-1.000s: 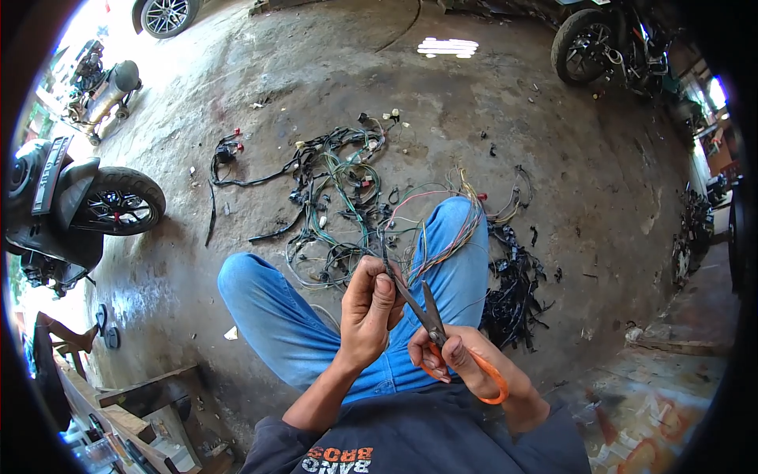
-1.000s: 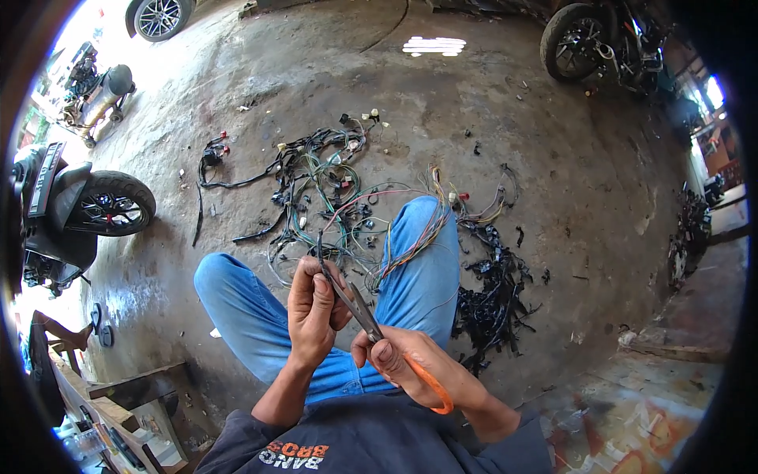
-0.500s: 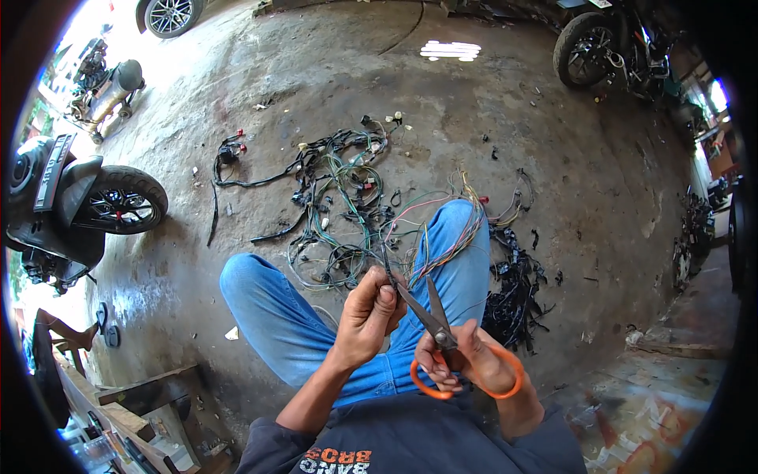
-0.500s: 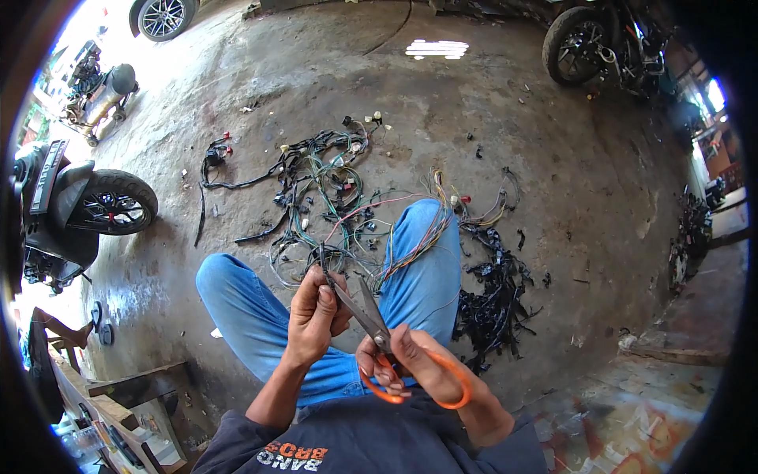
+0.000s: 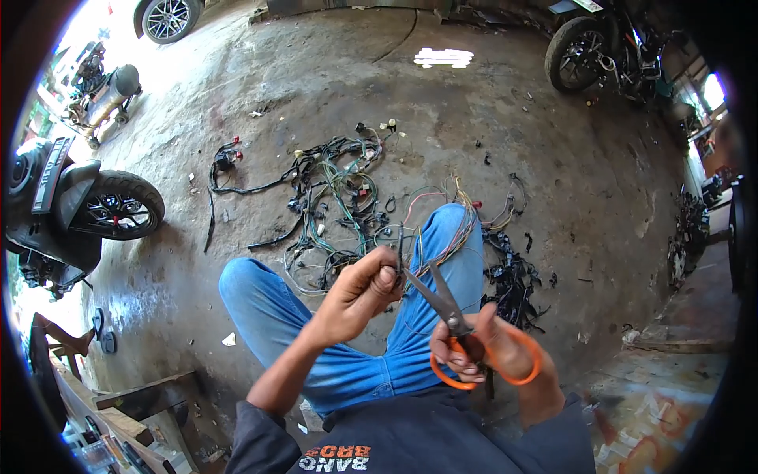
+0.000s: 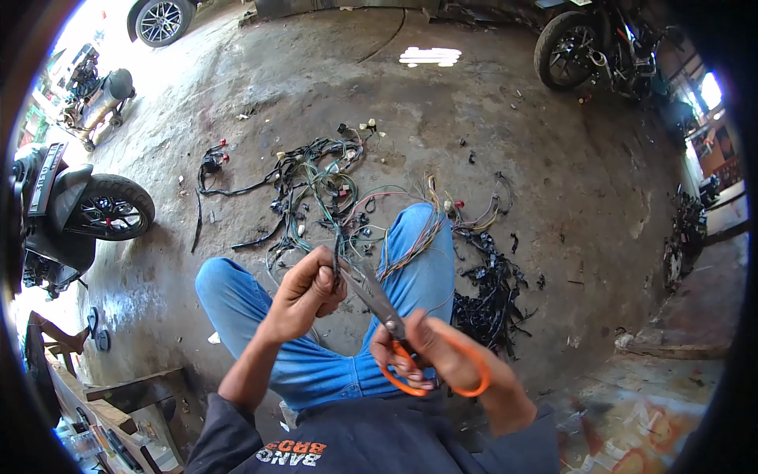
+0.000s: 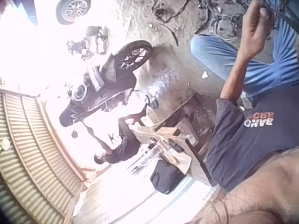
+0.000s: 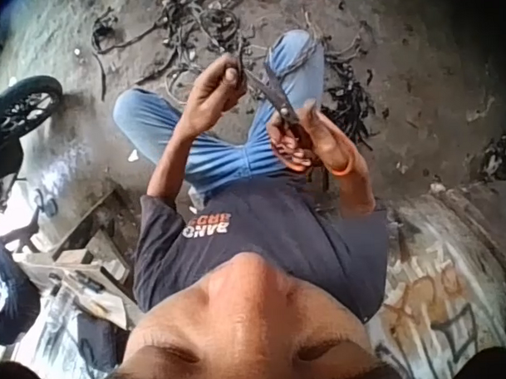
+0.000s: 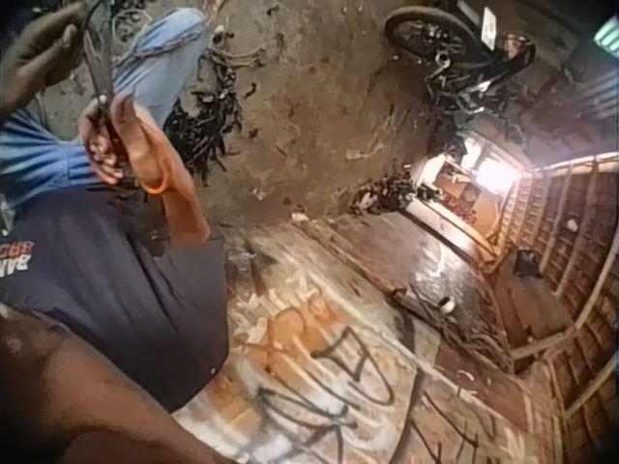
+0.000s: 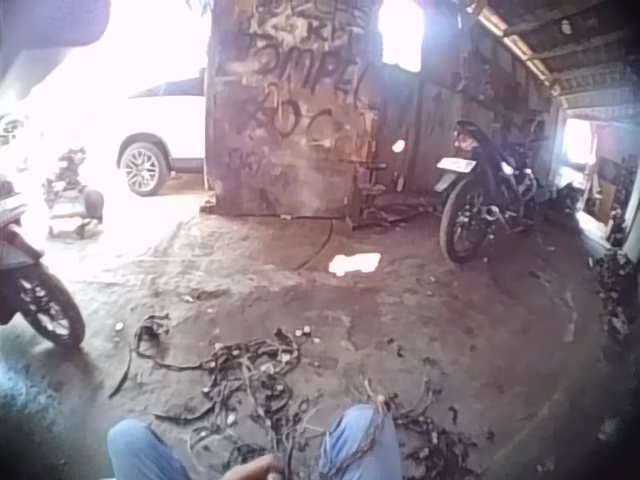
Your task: Repairing a motorcycle wiring harness by cutting and stripping wires.
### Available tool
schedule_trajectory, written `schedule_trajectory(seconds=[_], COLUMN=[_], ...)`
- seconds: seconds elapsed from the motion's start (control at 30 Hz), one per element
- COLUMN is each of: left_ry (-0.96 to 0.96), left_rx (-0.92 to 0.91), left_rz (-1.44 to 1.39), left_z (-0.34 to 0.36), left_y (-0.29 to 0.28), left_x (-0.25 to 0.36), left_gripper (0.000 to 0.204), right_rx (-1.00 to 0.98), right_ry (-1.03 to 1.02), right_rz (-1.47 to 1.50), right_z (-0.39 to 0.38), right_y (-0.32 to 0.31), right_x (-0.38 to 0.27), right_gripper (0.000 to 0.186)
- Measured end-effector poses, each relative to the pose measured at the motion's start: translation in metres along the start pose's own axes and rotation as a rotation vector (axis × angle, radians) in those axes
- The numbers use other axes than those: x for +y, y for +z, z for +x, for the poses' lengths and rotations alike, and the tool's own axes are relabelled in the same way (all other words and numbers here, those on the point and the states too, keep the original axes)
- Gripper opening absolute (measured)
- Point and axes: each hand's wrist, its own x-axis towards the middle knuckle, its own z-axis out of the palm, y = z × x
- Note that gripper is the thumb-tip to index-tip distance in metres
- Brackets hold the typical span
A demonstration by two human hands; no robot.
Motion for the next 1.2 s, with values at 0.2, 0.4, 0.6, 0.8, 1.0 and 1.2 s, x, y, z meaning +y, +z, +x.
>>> schedule_trajectory(seconds=[0.2,0.4,0.6,0.8,1.0,1.2], left_ry=[0.150,0.252,0.318,0.295,0.301,0.257], left_rx=[0.170,0.317,0.341,0.425,0.448,0.446], left_rz=[-0.414,-0.533,-0.389,-0.099,-0.011,0.026], left_z=[-0.002,0.002,-0.001,-0.005,-0.003,-0.006], left_y=[0.034,0.038,0.049,0.058,0.061,0.058], left_x=[-0.023,-0.012,-0.025,-0.023,-0.025,-0.034], left_gripper=[0.019,0.015,0.013,0.016,0.016,0.019], right_rx=[0.289,0.400,0.761,0.794,0.791,0.786], right_ry=[-0.324,-0.306,-0.388,-0.468,-0.418,-0.363], right_rz=[-0.779,-0.934,-1.177,-1.330,-1.369,-1.378], right_z=[0.017,0.012,0.032,0.038,0.038,0.038], right_y=[0.022,0.019,0.028,0.032,0.032,0.033], right_x=[0.003,0.004,0.009,0.008,0.008,0.006], right_gripper=[0.064,0.057,0.047,0.049,0.050,0.046])
